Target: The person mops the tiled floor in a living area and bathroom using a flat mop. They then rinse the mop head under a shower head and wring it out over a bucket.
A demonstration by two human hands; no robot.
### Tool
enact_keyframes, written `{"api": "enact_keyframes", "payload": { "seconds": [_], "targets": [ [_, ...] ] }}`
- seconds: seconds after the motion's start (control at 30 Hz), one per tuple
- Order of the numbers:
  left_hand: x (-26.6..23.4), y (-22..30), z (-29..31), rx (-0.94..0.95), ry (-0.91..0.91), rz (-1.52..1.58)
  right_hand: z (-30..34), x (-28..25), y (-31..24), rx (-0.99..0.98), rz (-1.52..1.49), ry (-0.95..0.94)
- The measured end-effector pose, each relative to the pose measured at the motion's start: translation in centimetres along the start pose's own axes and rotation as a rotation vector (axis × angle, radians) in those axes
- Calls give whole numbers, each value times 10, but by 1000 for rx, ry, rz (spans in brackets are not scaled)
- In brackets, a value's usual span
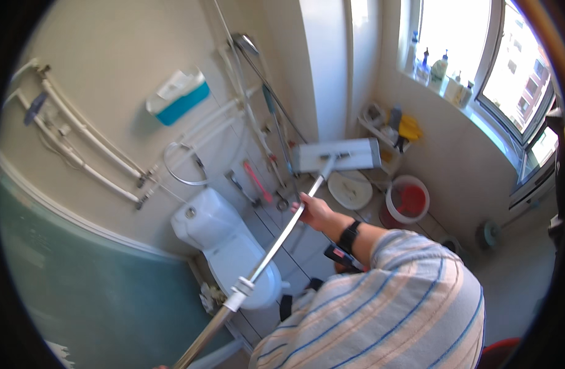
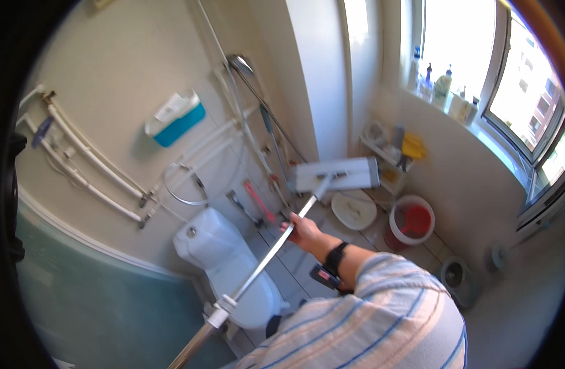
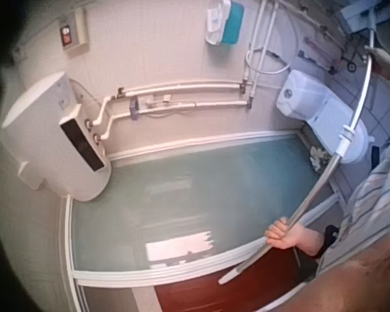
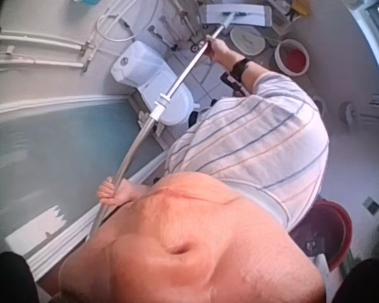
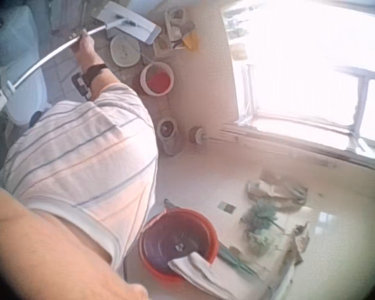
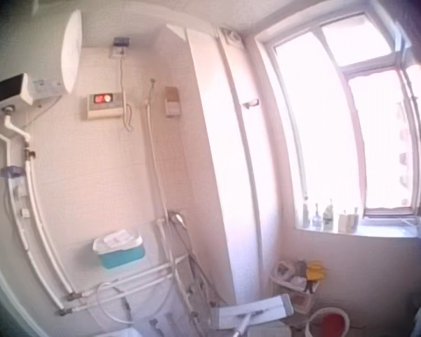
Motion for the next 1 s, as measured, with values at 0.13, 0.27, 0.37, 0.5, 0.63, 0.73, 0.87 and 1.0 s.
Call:
{"api": "enact_keyframes", "payload": {
  "seconds": [0.13, 0.27, 0.37, 0.5, 0.63, 0.73, 0.87, 1.0],
  "targets": [
    [-117, -18, 64, -44, 706, -486, 16, 22, -9, -27, 294, -41],
    [-235, -39, 147, -366, 972, -698, 26, 29, -15, -64, 491, -55],
    [-255, -80, 179, -258, 694, -1576, 30, 29, -16, -154, 543, -124],
    [-151, -208, 159, -324, 181, -1335, 29, 28, -17, -282, 728, -201],
    [48, -327, 108, -477, -535, -1118, 21, 35, -25, -398, 826, -293],
    [163, -387, 89, -387, -834, -1015, 10, 42, -32, -482, 1003, -264],
    [225, -458, 86, -402, -919, -861, 2, 58, -35, -782, 1142, -409],
    [220, -515, 73, -539, -703, -782, -4, 64, -32, -666, 1247, -502]
  ]
}}
Point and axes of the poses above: each hand's wrist, its own z-axis away from the middle knuckle, its own x-axis out of the palm, y = z × x, the point moved 3 cm from there along -z, towards the middle knuckle, and after that the axes turned 10 degrees about z, right-handed, at the moved point
